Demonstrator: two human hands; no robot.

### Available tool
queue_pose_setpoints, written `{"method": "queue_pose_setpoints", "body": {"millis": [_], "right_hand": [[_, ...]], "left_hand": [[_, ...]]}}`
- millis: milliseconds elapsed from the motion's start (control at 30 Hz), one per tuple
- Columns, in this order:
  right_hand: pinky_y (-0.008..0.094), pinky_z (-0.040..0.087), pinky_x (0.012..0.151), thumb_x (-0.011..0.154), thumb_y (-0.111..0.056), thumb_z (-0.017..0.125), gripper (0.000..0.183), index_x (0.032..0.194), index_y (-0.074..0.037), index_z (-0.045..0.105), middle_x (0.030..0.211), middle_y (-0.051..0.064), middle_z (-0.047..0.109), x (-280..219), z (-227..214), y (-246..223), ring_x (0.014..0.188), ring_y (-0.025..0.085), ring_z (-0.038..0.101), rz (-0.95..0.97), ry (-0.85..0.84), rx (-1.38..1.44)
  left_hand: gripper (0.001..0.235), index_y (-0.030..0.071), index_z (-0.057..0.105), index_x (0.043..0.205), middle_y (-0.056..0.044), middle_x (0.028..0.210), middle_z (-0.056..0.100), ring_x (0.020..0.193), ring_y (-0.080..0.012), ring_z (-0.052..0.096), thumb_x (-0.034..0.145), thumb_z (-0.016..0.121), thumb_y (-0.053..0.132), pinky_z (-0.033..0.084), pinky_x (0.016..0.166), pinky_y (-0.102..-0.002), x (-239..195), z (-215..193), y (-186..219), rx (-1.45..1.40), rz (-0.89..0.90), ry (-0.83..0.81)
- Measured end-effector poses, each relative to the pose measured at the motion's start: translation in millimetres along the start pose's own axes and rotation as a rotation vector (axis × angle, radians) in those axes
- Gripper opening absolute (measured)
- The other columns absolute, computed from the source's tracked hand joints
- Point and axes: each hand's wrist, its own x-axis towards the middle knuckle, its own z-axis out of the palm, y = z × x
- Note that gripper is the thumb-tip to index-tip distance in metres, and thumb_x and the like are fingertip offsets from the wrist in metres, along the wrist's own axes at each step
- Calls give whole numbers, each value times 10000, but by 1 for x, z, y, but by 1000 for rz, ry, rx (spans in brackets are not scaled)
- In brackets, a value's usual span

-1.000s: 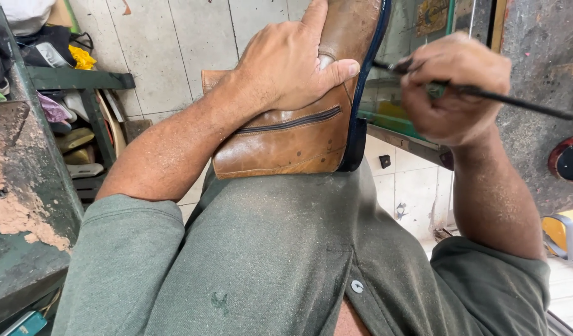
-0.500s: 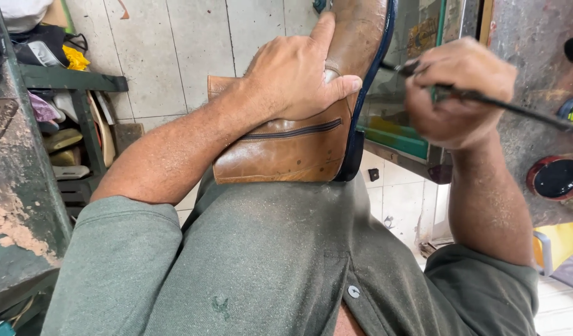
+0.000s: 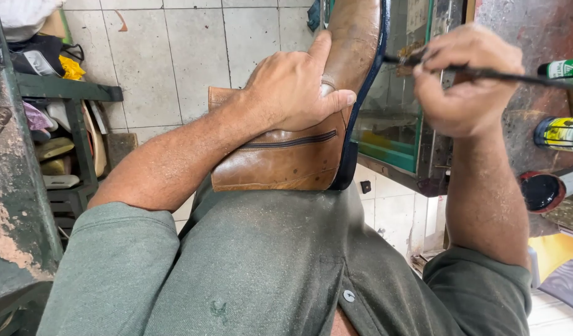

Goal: Applying black dye to the edges of shoe soles using a brush at a workbench.

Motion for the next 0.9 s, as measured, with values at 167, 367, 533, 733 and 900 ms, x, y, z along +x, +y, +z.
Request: {"method": "queue_pose_setpoints", "body": {"millis": [167, 367, 533, 733, 900], "right_hand": [[439, 517, 645, 848, 185, 689, 116, 832, 120, 594, 837, 300, 646, 10, -2, 4, 726, 360, 637, 44, 45, 106], [461, 525, 691, 880, 176, 703, 118, 869, 136, 593, 890, 314, 649, 13, -3, 21, 778, 375, 635, 17, 87, 23], [431, 546, 709, 924, 146, 704, 87, 930, 127, 620, 871, 274, 662, 17, 1, 34, 778, 343, 648, -7, 81, 36], [487, 556, 804, 986, 167, 722, 124, 928, 148, 614, 936, 302, 652, 25, 5, 28, 900, 398, 663, 61, 88, 35], [473, 585, 761, 934, 160, 727, 117, 962, 139, 615, 933, 319, 665, 15, 7, 25, 858, 398, 678, -17, 46, 61]], "left_hand": [[1035, -69, 250, 1550, -201, 856, 735, 798, -485, 706, 963, 565, 722, 547, 649, -612, 3, 2, -2, 10, 3, 14], [1052, -78, 244, 1552, -160, 787, 708, 688, -417, 701, 965, 490, 758, 556, 590, -580, 4, 4, -6, 22, 24, 18], [1018, -63, 225, 1564, -175, 857, 708, 754, -422, 697, 972, 512, 714, 545, 619, -577, 1, -1, -4, -15, -4, -15], [985, -55, 226, 1557, -191, 893, 710, 793, -449, 696, 978, 514, 688, 536, 672, -600, -1, -6, -5, -25, -14, -29], [975, -46, 235, 1550, -186, 893, 721, 805, -463, 695, 973, 526, 684, 532, 681, -599, -2, -7, -6, -39, -43, -36]]}}
